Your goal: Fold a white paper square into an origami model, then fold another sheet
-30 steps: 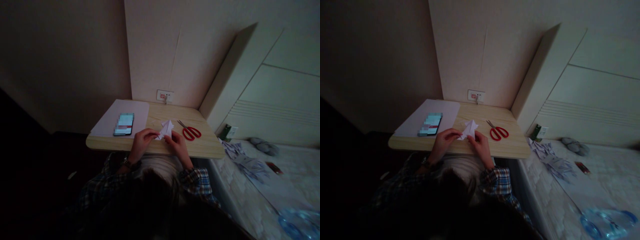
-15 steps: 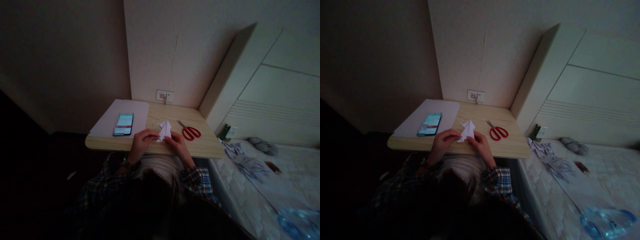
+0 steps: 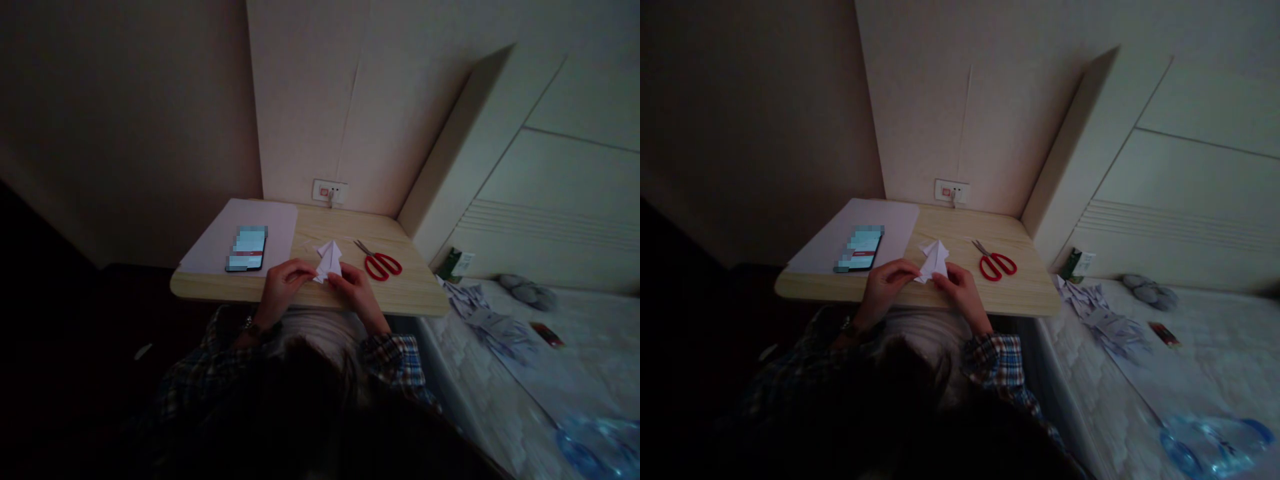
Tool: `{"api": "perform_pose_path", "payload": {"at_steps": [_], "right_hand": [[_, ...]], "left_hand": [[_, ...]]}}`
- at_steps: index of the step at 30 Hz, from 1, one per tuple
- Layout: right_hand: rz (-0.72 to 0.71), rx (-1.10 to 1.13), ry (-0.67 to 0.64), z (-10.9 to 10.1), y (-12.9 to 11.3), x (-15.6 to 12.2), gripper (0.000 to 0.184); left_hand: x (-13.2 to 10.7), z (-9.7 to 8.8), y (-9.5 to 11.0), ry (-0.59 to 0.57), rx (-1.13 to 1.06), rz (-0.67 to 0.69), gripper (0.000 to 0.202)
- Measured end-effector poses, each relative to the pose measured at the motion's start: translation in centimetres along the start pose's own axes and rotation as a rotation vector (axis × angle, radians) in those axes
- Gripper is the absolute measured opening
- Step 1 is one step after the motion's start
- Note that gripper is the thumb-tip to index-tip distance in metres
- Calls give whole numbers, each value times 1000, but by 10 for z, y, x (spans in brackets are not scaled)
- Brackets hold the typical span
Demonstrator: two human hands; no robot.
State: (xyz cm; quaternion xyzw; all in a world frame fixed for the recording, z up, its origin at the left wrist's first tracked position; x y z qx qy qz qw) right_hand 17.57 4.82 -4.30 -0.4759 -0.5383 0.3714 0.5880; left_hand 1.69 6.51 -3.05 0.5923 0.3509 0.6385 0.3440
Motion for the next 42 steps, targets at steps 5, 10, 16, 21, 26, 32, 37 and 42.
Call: {"api": "perform_pose_path", "payload": {"at_steps": [5,10,16,21,26,32,37,42], "right_hand": [[-28,-24,10,-1,0,0,23],[-88,-32,48,-2,-3,-1,22],[-104,-78,62,-2,-2,-1,21],[-154,-180,65,-3,-2,-2,22],[-169,-230,56,-1,-3,-3,21],[-202,-302,51,1,-4,-3,21],[-232,-334,87,0,-4,-2,22],[-220,-344,114,-1,0,0,23]], "left_hand": [[0,0,-2,1,-6,-18,10],[3,1,-5,-8,-64,-95,11],[3,1,-12,7,-100,-225,19],[5,3,-19,-21,-111,-284,22],[6,5,-21,-46,-109,-293,21],[6,5,-21,-78,-106,-211,21],[6,4,-21,-70,-94,-175,21],[5,7,-19,-63,-84,-186,29]]}}
Point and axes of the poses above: each hand's wrist, its own x-axis towards the middle knuckle, its own z-axis out of the palm, y = z × x, the point moved 5 cm from there along x, towards the middle knuckle, and after that the axes turned 13 degrees about y, right-handed, at the moved point
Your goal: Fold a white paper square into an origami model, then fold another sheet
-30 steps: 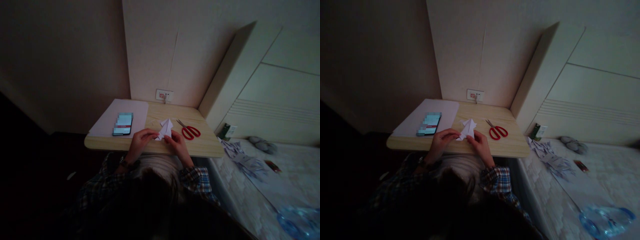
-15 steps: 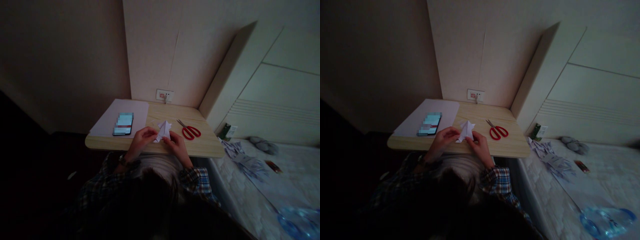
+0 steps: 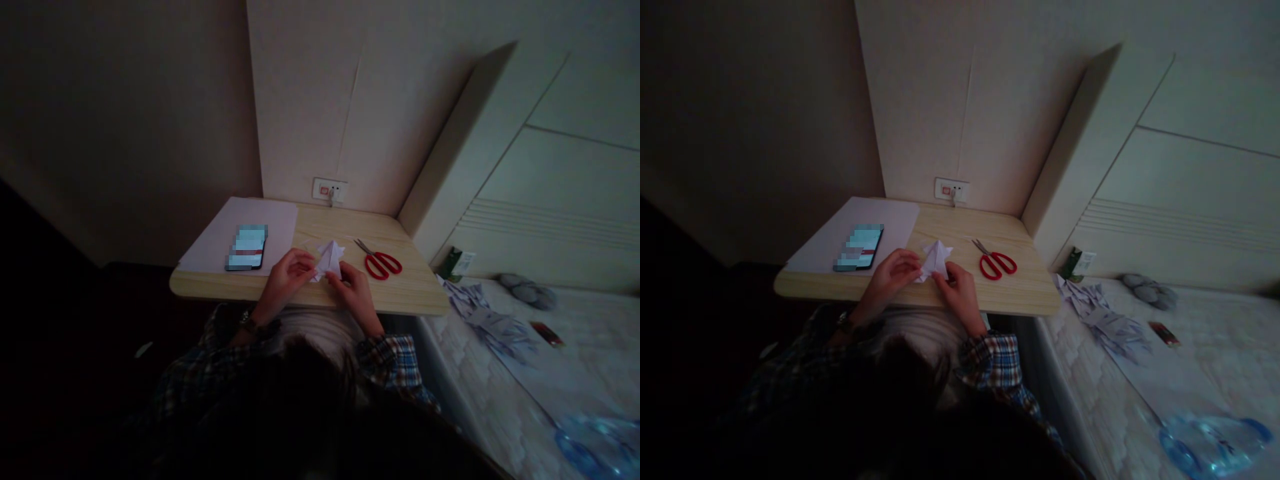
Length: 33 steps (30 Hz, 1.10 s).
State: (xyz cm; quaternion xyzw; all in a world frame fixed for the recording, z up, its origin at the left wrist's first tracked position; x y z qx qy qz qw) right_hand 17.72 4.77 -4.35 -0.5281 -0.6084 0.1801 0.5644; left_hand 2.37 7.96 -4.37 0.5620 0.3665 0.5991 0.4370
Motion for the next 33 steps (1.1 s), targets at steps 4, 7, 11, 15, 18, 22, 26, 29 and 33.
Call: {"api": "perform_pose_path", "payload": {"at_steps": [4,7,11,15,18,22,26,29,33], "right_hand": [[-3,-27,1,1,0,0,22],[-11,-44,-16,1,-2,-1,22],[-39,-51,-30,1,-6,-1,24],[-47,-72,-36,1,-7,-2,25],[-44,-80,-43,1,-6,-3,25],[-58,-109,-33,1,-5,-3,24],[-60,-96,-39,1,-6,-3,24],[-57,-91,-52,2,-7,-3,24],[-67,-95,-85,3,-7,-4,23]], "left_hand": [[-1,3,0,-40,0,-42,36],[-1,2,-1,-31,-6,-71,36],[0,2,-5,-46,-21,-107,36],[0,2,-6,-46,-3,-106,35],[0,1,-6,-35,13,-109,34],[0,3,-7,-62,-9,-134,37],[1,5,-10,-90,-9,-122,42],[1,4,-11,-78,-5,-119,42],[0,3,-11,-81,2,-163,40]]}}
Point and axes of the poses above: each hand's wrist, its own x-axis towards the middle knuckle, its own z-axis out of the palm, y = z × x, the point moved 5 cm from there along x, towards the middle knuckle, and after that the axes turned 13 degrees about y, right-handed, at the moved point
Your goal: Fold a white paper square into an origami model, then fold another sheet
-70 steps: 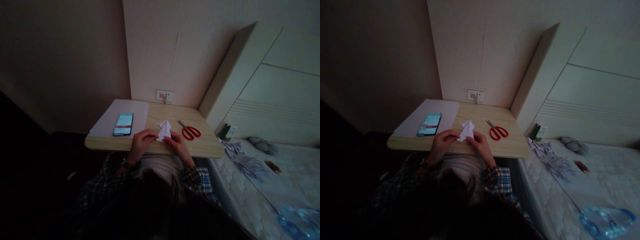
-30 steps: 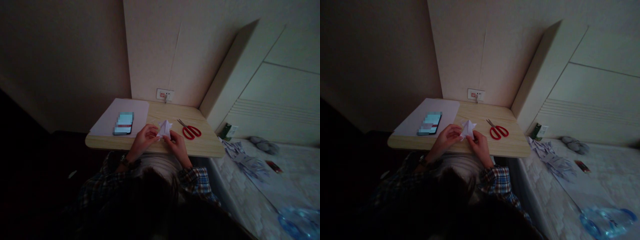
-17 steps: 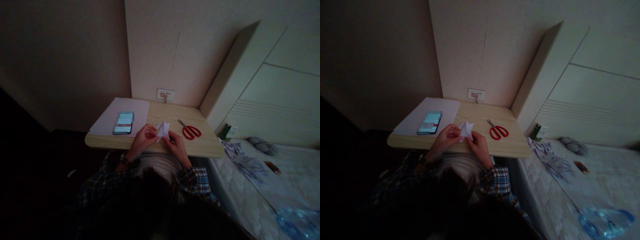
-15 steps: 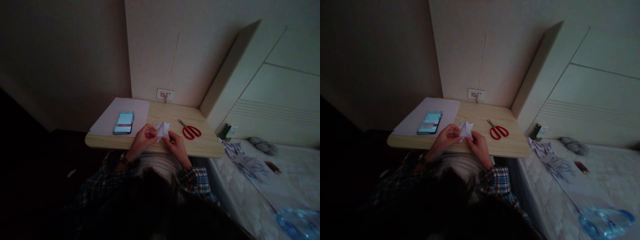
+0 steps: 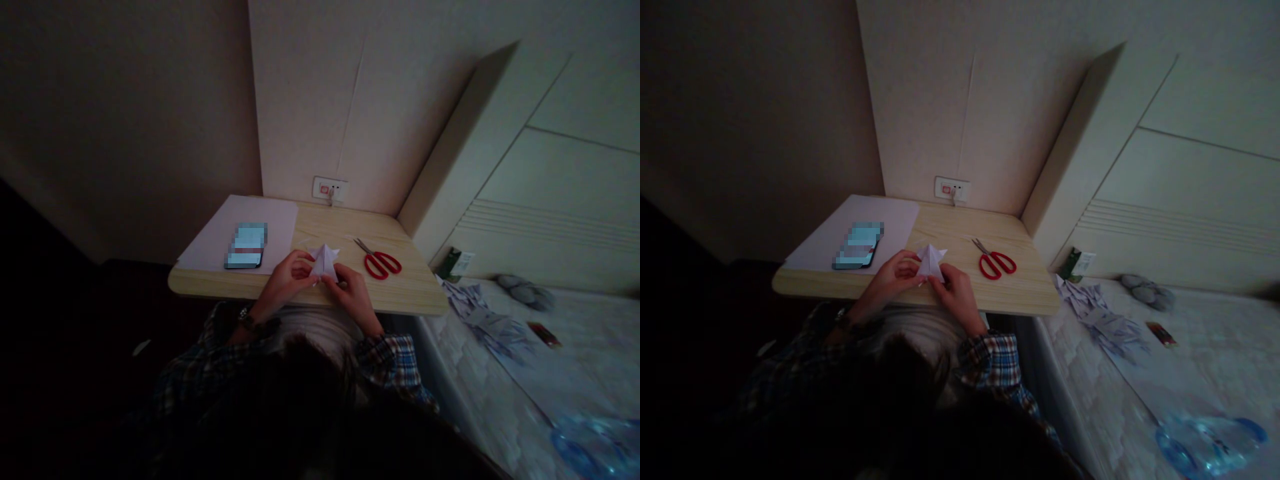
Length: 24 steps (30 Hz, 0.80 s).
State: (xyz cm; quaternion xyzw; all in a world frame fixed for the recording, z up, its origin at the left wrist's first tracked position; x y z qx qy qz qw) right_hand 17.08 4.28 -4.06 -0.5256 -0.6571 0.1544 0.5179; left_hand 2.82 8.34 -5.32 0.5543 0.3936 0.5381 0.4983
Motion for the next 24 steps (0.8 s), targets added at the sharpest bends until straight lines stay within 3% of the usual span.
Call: {"api": "perform_pose_path", "payload": {"at_steps": [5,12,24], "right_hand": [[8,19,7,1,2,0,25],[116,109,66,0,8,4,23],[110,57,85,-1,10,4,26]], "left_hand": [[0,-2,1,21,28,-18,38],[0,-7,-2,138,-1,-39,38],[-1,-6,0,142,24,-32,39]]}}
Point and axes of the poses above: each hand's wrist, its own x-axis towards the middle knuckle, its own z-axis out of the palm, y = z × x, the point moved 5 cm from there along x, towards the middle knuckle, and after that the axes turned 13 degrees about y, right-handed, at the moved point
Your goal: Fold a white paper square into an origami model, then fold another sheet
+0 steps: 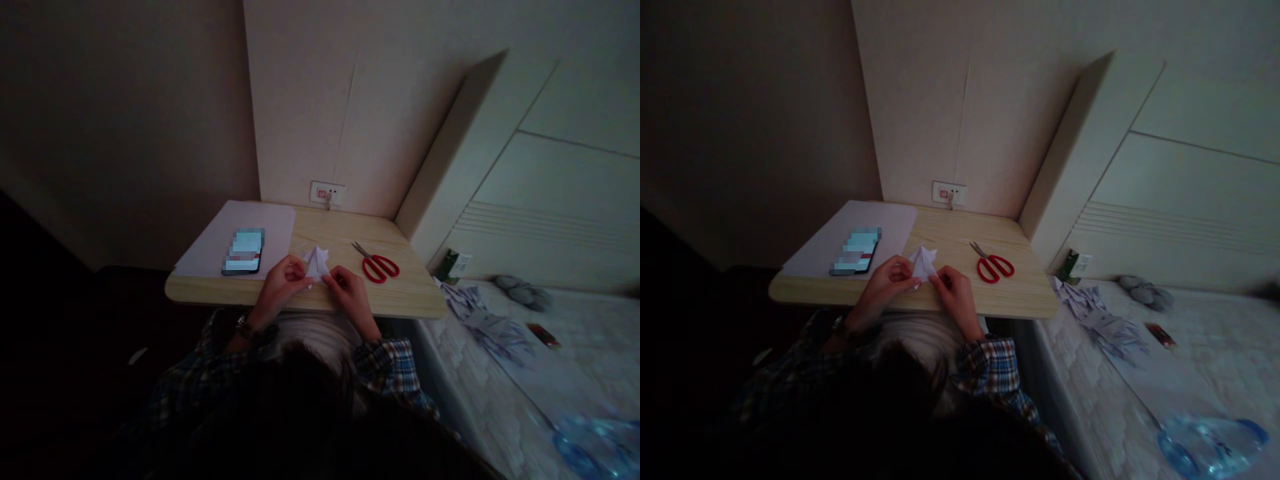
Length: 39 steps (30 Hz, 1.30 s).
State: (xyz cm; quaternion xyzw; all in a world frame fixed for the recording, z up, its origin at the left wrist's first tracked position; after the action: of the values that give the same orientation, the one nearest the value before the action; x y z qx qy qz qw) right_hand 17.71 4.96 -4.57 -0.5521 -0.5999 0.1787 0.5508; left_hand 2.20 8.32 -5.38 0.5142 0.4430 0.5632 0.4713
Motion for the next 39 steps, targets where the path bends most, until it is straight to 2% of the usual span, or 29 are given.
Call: {"api": "perform_pose_path", "payload": {"at_steps": [7,11,16,22,27,29,34,39], "right_hand": [[56,63,1,1,1,1,30],[17,5,40,-2,-1,-1,38],[10,-28,62,-3,2,0,39],[22,-72,178,-2,12,4,26],[-82,-120,336,-11,4,0,31],[-149,-145,299,-11,-3,-6,31],[-205,-309,-10,3,-10,-19,31],[-247,-513,-21,5,-13,-19,33]], "left_hand": [[2,-4,-3,43,-24,4,40],[1,-2,-2,29,-28,-1,40],[2,-1,-3,36,12,2,39],[5,-4,-4,84,0,88,40],[1,-11,2,233,90,265,29],[-2,-12,4,255,114,298,23],[-9,-5,11,121,136,259,13],[-10,-4,12,105,207,241,10]]}}
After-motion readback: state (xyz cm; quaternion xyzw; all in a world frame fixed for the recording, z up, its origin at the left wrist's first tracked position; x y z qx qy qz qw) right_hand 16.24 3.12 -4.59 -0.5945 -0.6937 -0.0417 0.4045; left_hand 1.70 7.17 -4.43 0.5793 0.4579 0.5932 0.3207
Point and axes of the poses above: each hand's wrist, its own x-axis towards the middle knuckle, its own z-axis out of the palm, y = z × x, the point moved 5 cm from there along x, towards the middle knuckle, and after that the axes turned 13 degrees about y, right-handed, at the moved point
